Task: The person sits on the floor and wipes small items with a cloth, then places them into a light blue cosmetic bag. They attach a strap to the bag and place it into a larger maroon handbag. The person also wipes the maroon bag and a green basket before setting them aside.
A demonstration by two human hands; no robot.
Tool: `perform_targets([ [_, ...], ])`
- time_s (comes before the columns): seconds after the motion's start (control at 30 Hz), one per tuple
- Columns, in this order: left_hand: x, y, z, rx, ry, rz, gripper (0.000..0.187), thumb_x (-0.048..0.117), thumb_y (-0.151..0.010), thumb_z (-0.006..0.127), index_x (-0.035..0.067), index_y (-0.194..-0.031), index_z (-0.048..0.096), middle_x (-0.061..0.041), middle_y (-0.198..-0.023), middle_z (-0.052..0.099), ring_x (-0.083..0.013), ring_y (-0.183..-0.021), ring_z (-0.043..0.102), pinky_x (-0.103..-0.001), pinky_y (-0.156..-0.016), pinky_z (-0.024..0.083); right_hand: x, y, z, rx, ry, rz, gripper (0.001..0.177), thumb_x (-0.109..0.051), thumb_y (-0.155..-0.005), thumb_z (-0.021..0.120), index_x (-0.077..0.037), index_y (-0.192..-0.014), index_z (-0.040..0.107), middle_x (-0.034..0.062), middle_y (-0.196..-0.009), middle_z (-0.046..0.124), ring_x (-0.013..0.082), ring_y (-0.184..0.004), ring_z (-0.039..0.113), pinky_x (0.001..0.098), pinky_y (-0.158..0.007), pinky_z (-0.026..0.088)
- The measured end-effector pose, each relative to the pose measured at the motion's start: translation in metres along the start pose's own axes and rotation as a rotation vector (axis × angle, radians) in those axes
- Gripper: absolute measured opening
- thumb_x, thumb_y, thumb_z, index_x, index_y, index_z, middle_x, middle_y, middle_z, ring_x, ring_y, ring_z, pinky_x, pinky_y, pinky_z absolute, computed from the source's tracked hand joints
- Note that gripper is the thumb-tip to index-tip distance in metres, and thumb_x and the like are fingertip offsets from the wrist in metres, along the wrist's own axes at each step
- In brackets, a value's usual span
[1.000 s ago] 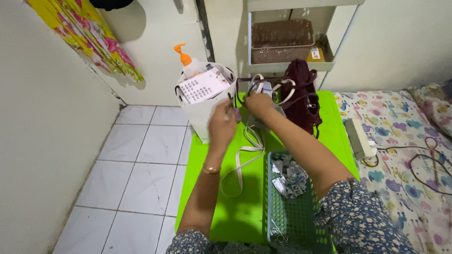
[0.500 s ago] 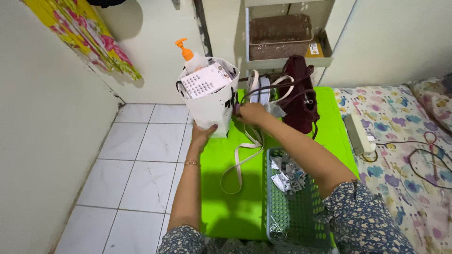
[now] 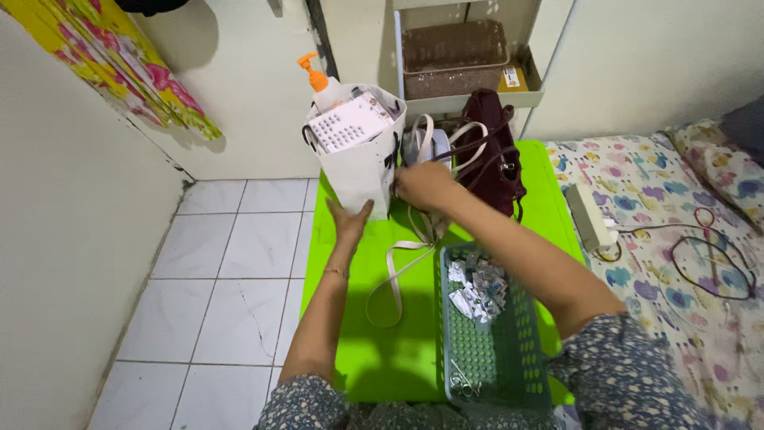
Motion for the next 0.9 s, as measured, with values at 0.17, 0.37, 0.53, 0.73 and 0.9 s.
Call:
perform_targets([
  [0.17,-0.003,0.092,0.019,-0.307,-0.377,0.176,0.1,0.041,-0.088,0.076,-0.011,-0.151,0.019,-0.038,-0.156,0.023,-0.0464,-0.148,0.022,-0.049,-0.12,0.02,0.027,0.058,-0.081,0.111,-0.145,0.15,0.039,-0.049,-0.089,0.065,-0.025,-0.119,0.072,0.0138,-0.092,0.076,0.0378,-0.087,0.072,0.0531,-0.074,0.057],
  [0.37,0.035,0.183,-0.015,-0.664,-0.749,0.311,0.056,0.016,-0.085,0.064,0.007,-0.138,0.05,-0.024,-0.12,0.068,-0.0434,-0.111,0.064,-0.054,-0.092,0.053,0.046,0.128,-0.123,0.199,-0.362,0.277,0.033,-0.045,-0.094,0.065,-0.019,-0.114,0.073,0.0114,-0.093,0.076,0.0347,-0.085,0.072,0.0479,-0.074,0.056],
  [0.53,0.092,0.189,-0.03,-0.872,-0.203,-0.1,0.052,0.018,-0.093,0.068,0.002,-0.136,0.044,-0.029,-0.09,0.067,-0.0314,-0.068,0.062,-0.049,-0.06,0.051,-0.009,0.177,-0.11,0.1,-0.451,0.062,0.038,-0.038,-0.09,0.07,-0.023,-0.124,0.067,0.0107,-0.097,0.077,0.0305,-0.084,0.075,0.0437,-0.075,0.058],
  [0.73,0.164,0.169,0.009,-0.853,0.792,-0.475,0.048,0.029,-0.104,0.046,0.007,-0.146,0.044,-0.012,-0.122,0.066,-0.0195,-0.105,0.069,-0.033,-0.088,0.061,-0.082,0.202,-0.086,0.031,-0.18,-0.185,0.083,-0.018,-0.078,0.069,-0.03,-0.155,0.041,0.0193,-0.107,0.07,0.0378,-0.072,0.07,0.0482,-0.059,0.056],
  [0.9,0.202,0.142,0.018,-0.989,0.843,-0.394,0.061,0.044,-0.108,0.037,0.002,-0.153,0.044,-0.018,-0.134,0.066,-0.024,-0.118,0.066,-0.036,-0.101,0.053,-0.017,0.156,-0.098,0.488,-0.607,-0.278,0.04,-0.02,-0.092,0.069,-0.014,-0.131,0.066,0.0156,-0.105,0.075,0.0258,-0.083,0.076,0.0392,-0.075,0.06],
])
Point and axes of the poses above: each hand's wrist, its own y-axis away from the middle knuckle, its own z-axis out of the palm, x = y × z, the point moved 4 cm from there along -y, towards the middle knuckle
